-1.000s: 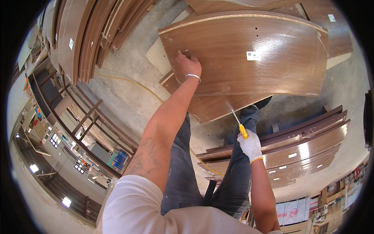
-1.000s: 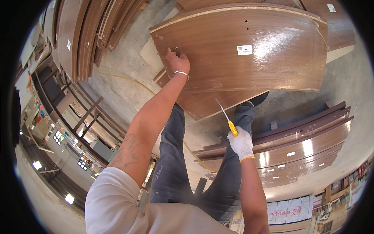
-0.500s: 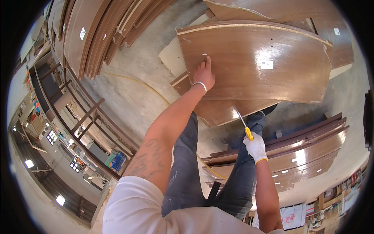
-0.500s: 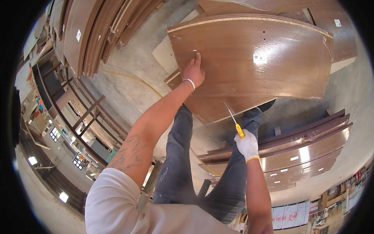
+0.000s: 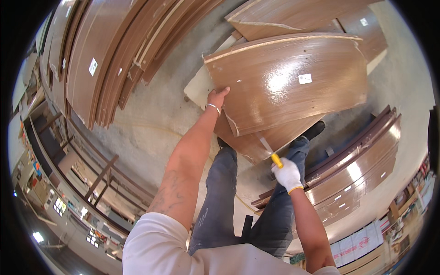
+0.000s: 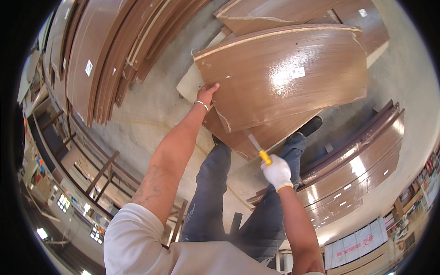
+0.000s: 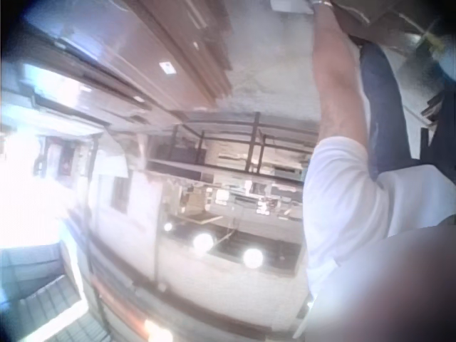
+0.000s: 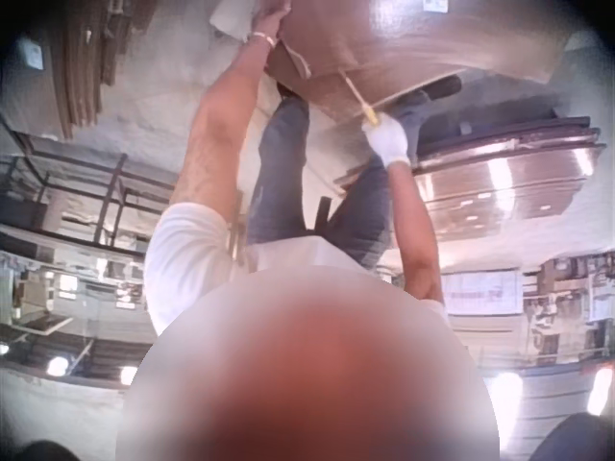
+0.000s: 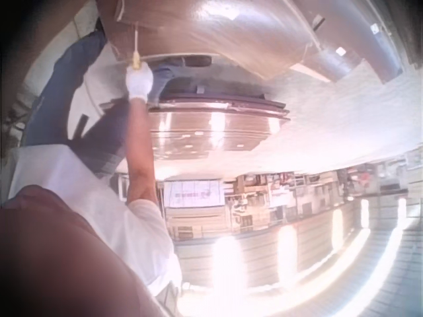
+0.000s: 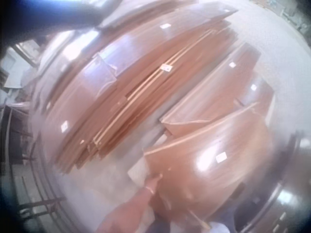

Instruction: The person wipes several brown wooden panels and trim pieces with a cloth on a workbench in a workshop. They pick up each piece, wipe it, and place it back on the bench or nearby stacks.

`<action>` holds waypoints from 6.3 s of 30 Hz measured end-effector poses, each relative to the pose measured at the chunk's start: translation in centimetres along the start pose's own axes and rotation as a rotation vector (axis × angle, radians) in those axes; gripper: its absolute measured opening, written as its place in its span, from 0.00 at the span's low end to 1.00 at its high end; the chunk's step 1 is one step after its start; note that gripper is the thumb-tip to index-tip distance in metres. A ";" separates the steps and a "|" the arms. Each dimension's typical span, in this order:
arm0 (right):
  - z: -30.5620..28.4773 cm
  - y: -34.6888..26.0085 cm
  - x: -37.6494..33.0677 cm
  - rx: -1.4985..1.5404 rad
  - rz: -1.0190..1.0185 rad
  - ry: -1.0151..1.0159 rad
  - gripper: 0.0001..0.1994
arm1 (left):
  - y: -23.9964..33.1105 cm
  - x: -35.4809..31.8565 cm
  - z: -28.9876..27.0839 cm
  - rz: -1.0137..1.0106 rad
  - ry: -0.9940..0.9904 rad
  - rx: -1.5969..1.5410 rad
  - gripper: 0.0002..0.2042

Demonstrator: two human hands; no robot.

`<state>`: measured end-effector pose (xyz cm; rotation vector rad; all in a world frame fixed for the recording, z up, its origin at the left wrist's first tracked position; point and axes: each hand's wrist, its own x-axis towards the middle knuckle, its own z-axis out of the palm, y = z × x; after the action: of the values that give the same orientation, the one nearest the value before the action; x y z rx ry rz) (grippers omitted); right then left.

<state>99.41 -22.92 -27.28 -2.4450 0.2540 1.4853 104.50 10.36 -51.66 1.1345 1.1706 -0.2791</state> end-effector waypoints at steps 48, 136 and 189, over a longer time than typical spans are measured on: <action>2.8 23.9 -40.7 1.338 0.077 0.257 0.03 | 18.7 -61.0 21.5 0.176 -0.248 -0.300 0.20; 24.7 -1.3 -52.0 -0.036 -0.765 0.071 0.16 | -3.1 -62.5 -43.3 0.461 -0.037 0.451 0.10; 24.3 7.9 -24.1 0.393 0.462 0.072 0.19 | -22.4 -29.9 -16.2 -0.563 -0.124 -0.266 0.40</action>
<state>65.66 -22.52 -17.65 -2.2054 1.0763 1.3413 66.82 2.58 -38.42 0.5311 1.3538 -0.5956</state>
